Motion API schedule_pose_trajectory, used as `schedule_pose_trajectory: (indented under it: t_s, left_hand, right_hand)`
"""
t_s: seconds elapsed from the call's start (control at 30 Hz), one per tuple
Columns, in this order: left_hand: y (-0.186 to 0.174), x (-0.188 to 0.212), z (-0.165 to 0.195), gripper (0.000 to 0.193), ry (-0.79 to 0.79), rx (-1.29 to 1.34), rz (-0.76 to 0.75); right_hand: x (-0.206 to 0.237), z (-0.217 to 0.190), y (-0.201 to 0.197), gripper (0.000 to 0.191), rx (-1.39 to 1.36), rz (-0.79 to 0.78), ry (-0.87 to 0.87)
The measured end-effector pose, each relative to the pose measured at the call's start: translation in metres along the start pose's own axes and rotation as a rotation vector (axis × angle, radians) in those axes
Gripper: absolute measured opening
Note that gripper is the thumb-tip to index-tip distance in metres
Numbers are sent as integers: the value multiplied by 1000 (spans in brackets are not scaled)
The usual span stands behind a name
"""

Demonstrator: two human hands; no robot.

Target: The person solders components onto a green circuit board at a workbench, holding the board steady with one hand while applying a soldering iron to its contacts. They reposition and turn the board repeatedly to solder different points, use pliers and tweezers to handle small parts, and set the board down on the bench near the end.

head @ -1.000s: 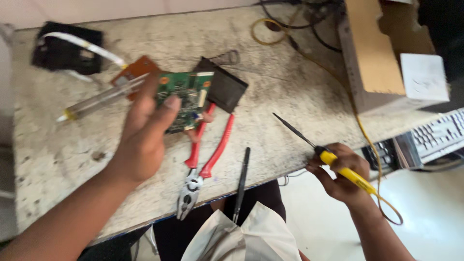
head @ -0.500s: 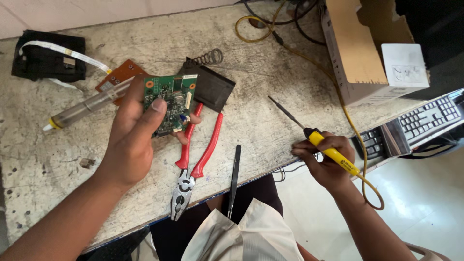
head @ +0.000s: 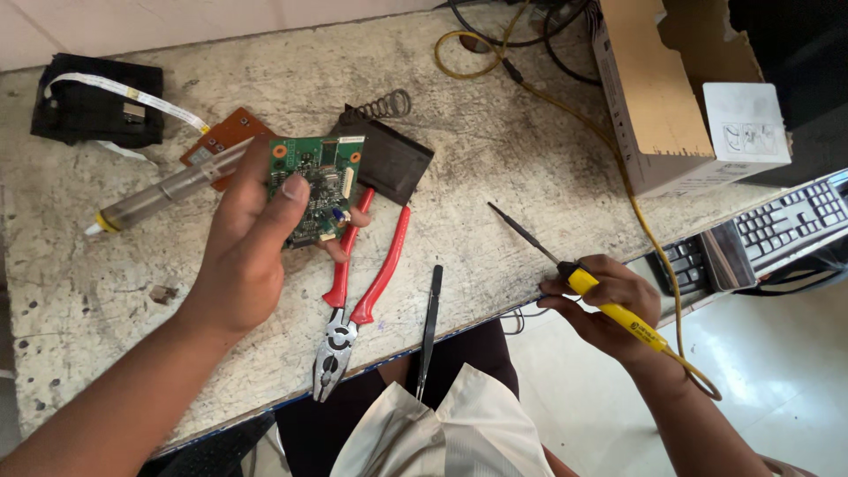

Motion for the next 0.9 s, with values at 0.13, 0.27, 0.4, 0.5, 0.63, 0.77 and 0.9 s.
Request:
schedule_pose_trajectory:
  t_s: [0.13,0.27,0.4,0.5,0.63,0.77,0.9]
  left_hand:
    - [1,-5,-5,37,1,-15,3]
    - [3,-5,-11,41,-31,-39,3]
    - [7,-2,-11,45,-31,-32,6]
    - [9,-2,-6,48,-20,-32,0]
    - [9,0,-2,42,-35,-17,3]
    - [6,1,-7,38,-87,-33,23]
    - [6,3,-16,31,-128,40,72]
  right_hand:
    - [2,1,-2,60,61,8,-8]
    - [9,13,3,51,-265,2,119]
    - [15,10,5,47,-253,12,66]
    - [20,6,7,46,-135,30,-33]
    - [20,8,13,43,-82,45,-69]
    - [9,11,11,40,-281,116,5]
    - [-22,-4,8,47,-466,184,36]
Point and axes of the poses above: each hand's wrist, its own x-axis away from the middle knuckle, its own y-axis out of the palm, z = x × y, the point moved 7 cm from there along -x, towards the middle knuckle, and after that the axes turned 3 degrees about -z, right-handed, at the moved point
